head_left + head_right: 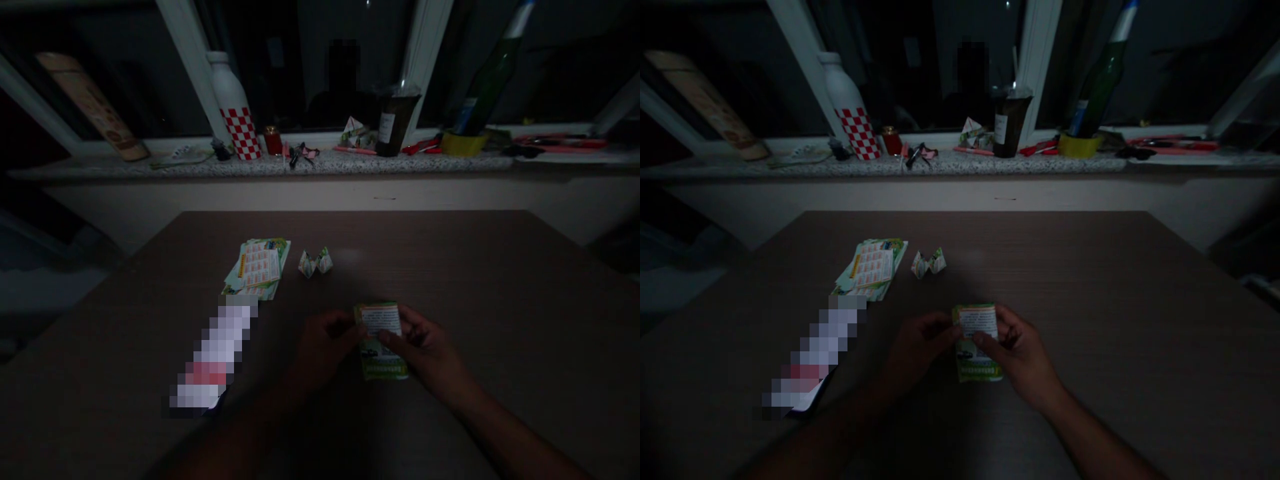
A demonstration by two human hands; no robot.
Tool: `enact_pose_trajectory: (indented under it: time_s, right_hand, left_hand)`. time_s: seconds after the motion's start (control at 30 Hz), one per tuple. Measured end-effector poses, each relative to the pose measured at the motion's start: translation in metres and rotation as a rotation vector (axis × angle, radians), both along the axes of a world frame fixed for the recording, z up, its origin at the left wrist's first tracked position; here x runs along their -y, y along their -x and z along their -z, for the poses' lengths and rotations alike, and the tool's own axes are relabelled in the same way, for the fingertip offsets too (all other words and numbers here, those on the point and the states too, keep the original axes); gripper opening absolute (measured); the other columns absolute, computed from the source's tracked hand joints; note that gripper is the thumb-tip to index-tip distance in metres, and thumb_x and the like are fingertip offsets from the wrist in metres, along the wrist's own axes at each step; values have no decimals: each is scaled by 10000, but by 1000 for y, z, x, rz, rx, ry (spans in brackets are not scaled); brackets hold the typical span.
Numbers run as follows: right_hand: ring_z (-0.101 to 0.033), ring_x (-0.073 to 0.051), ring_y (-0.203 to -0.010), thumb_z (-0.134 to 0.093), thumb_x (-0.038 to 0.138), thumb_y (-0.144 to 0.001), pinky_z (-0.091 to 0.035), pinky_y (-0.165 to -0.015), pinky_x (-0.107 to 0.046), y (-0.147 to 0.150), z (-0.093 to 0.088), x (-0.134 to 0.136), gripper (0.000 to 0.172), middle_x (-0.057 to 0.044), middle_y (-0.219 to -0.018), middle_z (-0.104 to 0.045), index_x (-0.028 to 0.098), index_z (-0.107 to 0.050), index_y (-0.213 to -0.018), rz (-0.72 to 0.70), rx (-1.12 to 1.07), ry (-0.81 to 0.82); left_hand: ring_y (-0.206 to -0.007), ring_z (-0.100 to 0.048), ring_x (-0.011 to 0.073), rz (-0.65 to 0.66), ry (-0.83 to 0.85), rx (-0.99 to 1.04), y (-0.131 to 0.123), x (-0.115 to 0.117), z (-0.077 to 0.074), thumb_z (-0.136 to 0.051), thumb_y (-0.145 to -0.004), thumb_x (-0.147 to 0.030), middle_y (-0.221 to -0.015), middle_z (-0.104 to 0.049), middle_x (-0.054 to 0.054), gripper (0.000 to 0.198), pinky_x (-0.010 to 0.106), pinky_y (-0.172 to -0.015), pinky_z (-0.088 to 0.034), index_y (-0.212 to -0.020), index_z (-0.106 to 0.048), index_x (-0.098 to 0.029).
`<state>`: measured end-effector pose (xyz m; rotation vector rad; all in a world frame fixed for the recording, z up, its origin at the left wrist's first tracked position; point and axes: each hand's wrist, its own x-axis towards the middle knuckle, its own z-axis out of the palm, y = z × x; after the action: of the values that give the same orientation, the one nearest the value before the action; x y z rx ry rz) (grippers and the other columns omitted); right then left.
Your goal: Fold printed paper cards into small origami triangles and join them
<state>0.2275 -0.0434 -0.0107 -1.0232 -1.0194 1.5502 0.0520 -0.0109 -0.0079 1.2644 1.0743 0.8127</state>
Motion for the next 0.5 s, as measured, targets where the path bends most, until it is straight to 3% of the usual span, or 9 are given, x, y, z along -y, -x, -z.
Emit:
enact_pose_trajectory:
  time_s: [0.23,0.5]
  right_hand:
    - [-713,-188,-836,-755,312,-737,-551,-776,-314,1,8,0,459,-35,-974,-749,242,-577,-1153,12,2,11]
    - [-718,-220,-845,-797,340,-673,-561,-767,-347,3,10,-3,517,-40,-940,-756,227,-582,-1129,50,48,60]
  left_hand:
    - [-509,-522,95,-66,51,58,-1,-2,3,-741,-672,-296,-602,-623,-22,170,207,-503,-398,-746,-674,-158]
    - [-530,-548,90,-139,58,114,-2,-4,9,-784,-623,-247,-708,-645,-13,283,201,-498,-421,-827,-607,-162]
